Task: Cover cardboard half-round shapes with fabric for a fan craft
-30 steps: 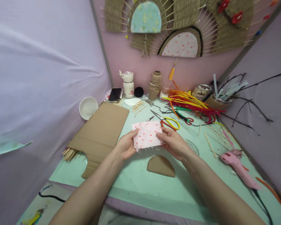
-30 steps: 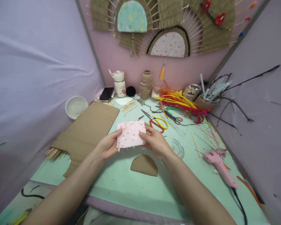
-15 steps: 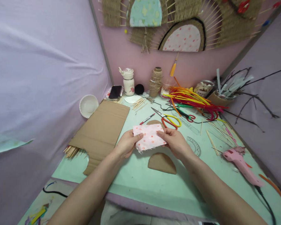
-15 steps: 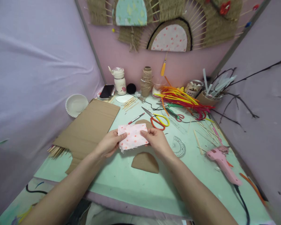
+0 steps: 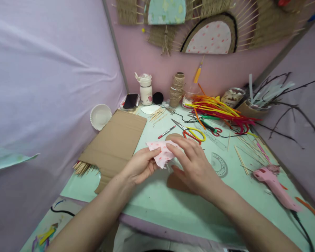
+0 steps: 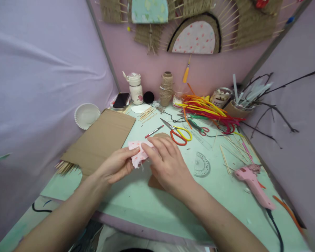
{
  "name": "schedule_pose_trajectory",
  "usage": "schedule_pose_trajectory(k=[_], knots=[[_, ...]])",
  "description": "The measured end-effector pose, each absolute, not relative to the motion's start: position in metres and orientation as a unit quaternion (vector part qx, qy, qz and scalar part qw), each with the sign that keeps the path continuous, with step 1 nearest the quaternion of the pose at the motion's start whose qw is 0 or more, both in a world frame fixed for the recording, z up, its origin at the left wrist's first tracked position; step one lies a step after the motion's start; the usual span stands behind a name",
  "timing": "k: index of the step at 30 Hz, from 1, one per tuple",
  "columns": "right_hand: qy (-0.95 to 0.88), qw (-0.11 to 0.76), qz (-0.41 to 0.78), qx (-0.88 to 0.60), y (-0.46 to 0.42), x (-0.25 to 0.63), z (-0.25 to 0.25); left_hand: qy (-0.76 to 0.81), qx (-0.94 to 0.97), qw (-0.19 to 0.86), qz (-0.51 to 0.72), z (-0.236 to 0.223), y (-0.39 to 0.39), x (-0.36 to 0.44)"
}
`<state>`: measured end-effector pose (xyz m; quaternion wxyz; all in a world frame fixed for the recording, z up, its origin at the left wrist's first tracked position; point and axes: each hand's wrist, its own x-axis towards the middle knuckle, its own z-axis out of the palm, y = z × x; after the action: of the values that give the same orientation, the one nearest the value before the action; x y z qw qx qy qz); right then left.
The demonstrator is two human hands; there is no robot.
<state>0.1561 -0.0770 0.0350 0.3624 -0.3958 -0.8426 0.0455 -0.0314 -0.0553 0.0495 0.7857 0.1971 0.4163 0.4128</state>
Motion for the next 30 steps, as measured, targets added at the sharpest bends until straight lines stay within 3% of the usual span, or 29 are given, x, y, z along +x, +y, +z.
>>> schedule_pose_trajectory(k=[2, 5, 8, 11, 23, 30], knots=[[-0.814, 0.395, 0.070, -0.419, -0.078, 0.150, 0.037, 0.408, 0.190, 0.803, 0.391, 0.056, -0.061, -0.038], [-0.671, 0.456, 0.294, -0.506, -0.078, 0.143, 0.041, 0.409, 0.206, 0.796, 0.395, 0.052, -0.067, -0.057], [-0.465, 0.431, 0.580, -0.511, -0.075, 0.134, 0.039, 0.388, 0.215, 0.750, 0.491, 0.033, -0.073, -0.068], [-0.352, 0.394, 0.715, -0.458, -0.070, 0.125, 0.023, 0.301, 0.191, 0.815, 0.456, 0.008, -0.080, -0.061], [-0.348, 0.398, 0.689, -0.496, -0.064, 0.132, -0.006, 0.432, 0.166, 0.752, 0.470, -0.007, -0.080, -0.043], [-0.391, 0.471, 0.585, -0.532, -0.063, 0.125, -0.007, 0.448, 0.228, 0.709, 0.495, -0.009, -0.080, -0.033]])
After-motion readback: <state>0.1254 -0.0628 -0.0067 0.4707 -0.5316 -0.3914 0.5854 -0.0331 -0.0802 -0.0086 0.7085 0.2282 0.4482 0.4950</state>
